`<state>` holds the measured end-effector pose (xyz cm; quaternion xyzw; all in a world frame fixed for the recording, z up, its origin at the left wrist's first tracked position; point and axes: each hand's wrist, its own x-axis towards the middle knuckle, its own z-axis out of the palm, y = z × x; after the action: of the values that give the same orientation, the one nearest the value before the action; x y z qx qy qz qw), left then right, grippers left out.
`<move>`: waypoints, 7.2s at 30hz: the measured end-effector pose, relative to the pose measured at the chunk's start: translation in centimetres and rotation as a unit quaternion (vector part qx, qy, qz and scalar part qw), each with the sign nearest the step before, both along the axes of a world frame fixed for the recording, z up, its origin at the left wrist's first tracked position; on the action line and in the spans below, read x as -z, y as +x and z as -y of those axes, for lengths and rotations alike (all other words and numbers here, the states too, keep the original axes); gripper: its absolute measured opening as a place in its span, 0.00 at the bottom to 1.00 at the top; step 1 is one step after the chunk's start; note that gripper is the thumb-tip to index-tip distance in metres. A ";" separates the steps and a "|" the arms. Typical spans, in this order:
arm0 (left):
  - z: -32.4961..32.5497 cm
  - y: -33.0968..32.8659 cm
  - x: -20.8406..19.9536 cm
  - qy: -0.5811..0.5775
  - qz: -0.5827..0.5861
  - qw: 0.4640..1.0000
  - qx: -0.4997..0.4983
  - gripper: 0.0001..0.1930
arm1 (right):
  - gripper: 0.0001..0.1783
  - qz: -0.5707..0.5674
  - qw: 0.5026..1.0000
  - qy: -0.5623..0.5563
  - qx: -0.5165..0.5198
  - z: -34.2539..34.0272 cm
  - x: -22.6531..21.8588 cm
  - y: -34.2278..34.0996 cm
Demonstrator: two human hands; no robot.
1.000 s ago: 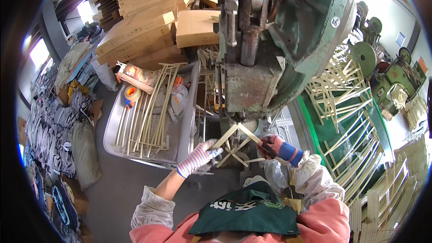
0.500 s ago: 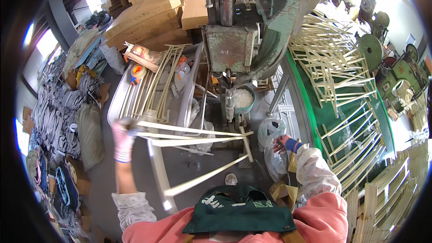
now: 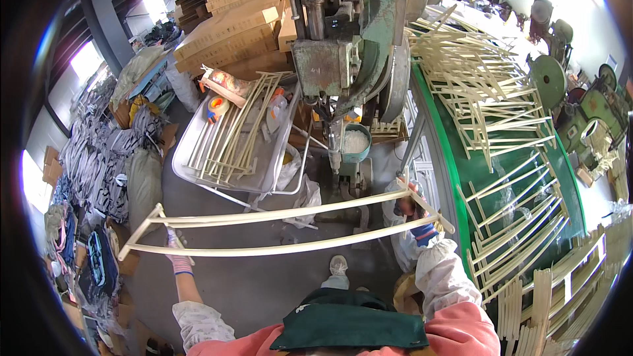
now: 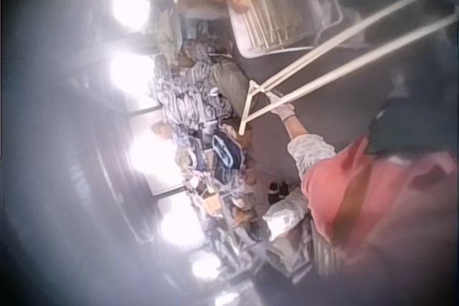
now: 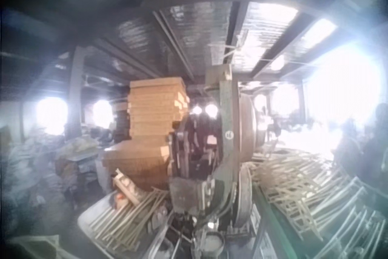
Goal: The person repeatedly picks up wooden frame components from a conveyor belt, positions them under a press machine, and secures the joints. The person then places the assembled frames back onto the conveyor belt. The process is repeated for multiple units.
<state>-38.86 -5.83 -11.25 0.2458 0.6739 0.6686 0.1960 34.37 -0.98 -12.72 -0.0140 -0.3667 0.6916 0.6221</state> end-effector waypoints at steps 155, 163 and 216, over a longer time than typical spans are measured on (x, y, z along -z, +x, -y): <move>-28.4 42.7 -8.8 -0.082 0.205 0.677 0.702 0.09 | 0.15 0.268 0.906 -0.325 -0.044 -20.5 -5.4 -10.6; -28.7 42.5 -8.6 -0.089 0.174 0.656 0.729 0.09 | 0.15 0.304 0.900 -0.309 -0.033 -20.4 -6.7 -11.0; -25.8 32.2 -15.7 -0.117 -0.189 0.425 0.877 0.17 | 0.12 0.736 0.647 0.118 0.158 -4.4 -17.5 -0.6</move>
<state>-6.63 19.96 4.44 0.7990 0.1863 -0.0130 0.5716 33.80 3.39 4.77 -0.5029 -0.7747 0.2961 0.2433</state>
